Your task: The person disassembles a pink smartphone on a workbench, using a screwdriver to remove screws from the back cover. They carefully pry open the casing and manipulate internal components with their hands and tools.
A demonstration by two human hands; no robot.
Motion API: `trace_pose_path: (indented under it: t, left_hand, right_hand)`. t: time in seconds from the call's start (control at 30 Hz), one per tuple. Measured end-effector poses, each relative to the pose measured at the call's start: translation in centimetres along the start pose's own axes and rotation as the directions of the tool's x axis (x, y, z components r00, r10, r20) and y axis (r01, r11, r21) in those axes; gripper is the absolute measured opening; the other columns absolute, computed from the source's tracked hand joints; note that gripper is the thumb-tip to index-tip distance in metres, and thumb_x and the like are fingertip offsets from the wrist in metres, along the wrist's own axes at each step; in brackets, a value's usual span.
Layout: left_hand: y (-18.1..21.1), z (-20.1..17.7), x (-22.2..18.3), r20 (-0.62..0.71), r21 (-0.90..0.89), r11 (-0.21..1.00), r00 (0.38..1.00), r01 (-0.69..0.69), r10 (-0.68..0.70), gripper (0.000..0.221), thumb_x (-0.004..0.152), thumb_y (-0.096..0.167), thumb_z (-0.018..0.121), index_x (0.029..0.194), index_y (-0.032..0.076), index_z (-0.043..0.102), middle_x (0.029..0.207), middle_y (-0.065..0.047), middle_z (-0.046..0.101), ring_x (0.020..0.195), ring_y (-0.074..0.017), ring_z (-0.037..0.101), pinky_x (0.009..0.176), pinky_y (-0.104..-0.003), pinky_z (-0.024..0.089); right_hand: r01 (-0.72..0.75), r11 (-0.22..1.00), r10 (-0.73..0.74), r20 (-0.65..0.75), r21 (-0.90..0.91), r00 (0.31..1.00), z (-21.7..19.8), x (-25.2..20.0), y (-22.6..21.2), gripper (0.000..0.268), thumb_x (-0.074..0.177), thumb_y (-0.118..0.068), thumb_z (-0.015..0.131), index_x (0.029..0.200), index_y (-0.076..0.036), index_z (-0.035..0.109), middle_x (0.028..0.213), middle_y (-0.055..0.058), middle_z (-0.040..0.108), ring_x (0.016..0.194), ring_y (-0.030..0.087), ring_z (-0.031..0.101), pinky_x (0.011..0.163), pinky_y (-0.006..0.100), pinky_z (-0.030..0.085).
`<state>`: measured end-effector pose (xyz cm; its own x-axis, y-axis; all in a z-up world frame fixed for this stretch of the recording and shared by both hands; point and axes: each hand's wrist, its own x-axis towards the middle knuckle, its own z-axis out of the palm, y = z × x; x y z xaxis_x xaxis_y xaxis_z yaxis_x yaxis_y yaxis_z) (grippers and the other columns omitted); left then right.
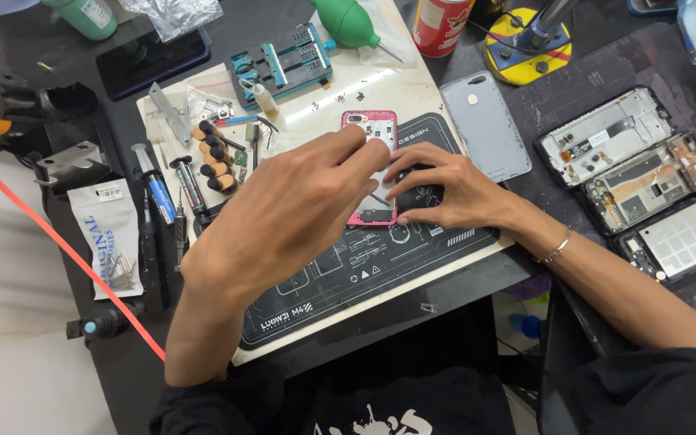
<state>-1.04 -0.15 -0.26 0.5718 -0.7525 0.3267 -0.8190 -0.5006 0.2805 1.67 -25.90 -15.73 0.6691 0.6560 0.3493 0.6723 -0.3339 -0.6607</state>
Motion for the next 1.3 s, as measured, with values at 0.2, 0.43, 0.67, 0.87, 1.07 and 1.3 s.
trace_pose_path:
  t: [0.2,0.43,0.67,0.87,1.07,1.3]
  left_hand:
    - [0.06,0.43,0.19,0.034,-0.022,1.000,0.999,0.013,-0.012,0.024,0.087,-0.007,0.067,0.110,-0.006,0.060,0.101,-0.014,0.065,0.083,-0.0272,0.071,0.068,-0.037,0.059]
    - [0.13,0.35,0.45,0.042,-0.014,1.000,0.999,0.012,-0.011,0.026,0.084,-0.011,0.065,0.109,-0.007,0.059,0.098,-0.014,0.064,0.082,-0.0281,0.070,0.068,-0.039,0.059]
    - [0.20,0.48,0.51,0.025,-0.021,1.000,1.000,0.002,-0.002,0.033,0.084,-0.012,0.065,0.117,-0.006,0.060,0.095,-0.014,0.063,0.082,-0.0272,0.070,0.066,-0.038,0.059]
    - [0.27,0.27,0.44,0.045,-0.003,1.000,0.999,0.025,-0.025,0.029,0.084,-0.011,0.065,0.113,-0.005,0.060,0.096,-0.013,0.064,0.080,-0.0254,0.069,0.065,-0.036,0.060]
    - [0.50,-0.19,0.35,0.030,-0.012,1.000,0.999,0.013,-0.012,0.027,0.084,-0.010,0.066,0.110,-0.005,0.060,0.095,-0.013,0.064,0.081,-0.0256,0.070,0.064,-0.037,0.059]
    - [0.44,-0.36,0.47,0.021,-0.043,0.999,1.000,0.014,-0.013,0.024,0.085,-0.011,0.065,0.107,-0.006,0.060,0.097,-0.013,0.063,0.080,-0.0241,0.069,0.063,-0.035,0.059]
  right_hand:
    - [-0.006,1.000,0.006,-0.001,0.011,1.000,0.35,-0.23,0.54,0.037,0.071,-0.024,0.090,0.104,-0.014,0.079,0.123,0.004,0.069,0.131,0.028,0.057,0.114,0.046,0.049]
    - [-0.025,1.000,0.025,0.012,0.000,1.000,0.38,-0.28,0.72,0.036,0.071,-0.026,0.090,0.104,-0.015,0.079,0.122,0.005,0.068,0.130,0.028,0.058,0.113,0.047,0.049]
    - [-0.032,0.999,0.032,0.009,-0.008,0.999,0.39,-0.26,0.72,0.037,0.071,-0.028,0.090,0.104,-0.014,0.078,0.129,0.010,0.066,0.132,0.031,0.056,0.113,0.047,0.048]
    - [-0.033,0.999,0.032,0.014,0.014,0.999,0.35,-0.30,0.86,0.029,0.071,-0.025,0.090,0.095,-0.013,0.080,0.124,0.007,0.068,0.134,0.030,0.056,0.115,0.048,0.047]
    - [-0.061,0.998,0.060,0.005,0.036,0.998,0.35,-0.39,0.77,0.024,0.072,-0.026,0.089,0.090,-0.013,0.080,0.124,0.007,0.068,0.134,0.029,0.056,0.114,0.047,0.048]
    - [-0.068,0.996,0.068,0.004,0.052,0.998,0.55,-0.33,0.73,0.018,0.074,-0.025,0.088,0.085,-0.012,0.080,0.123,0.006,0.069,0.134,0.028,0.055,0.113,0.047,0.048]
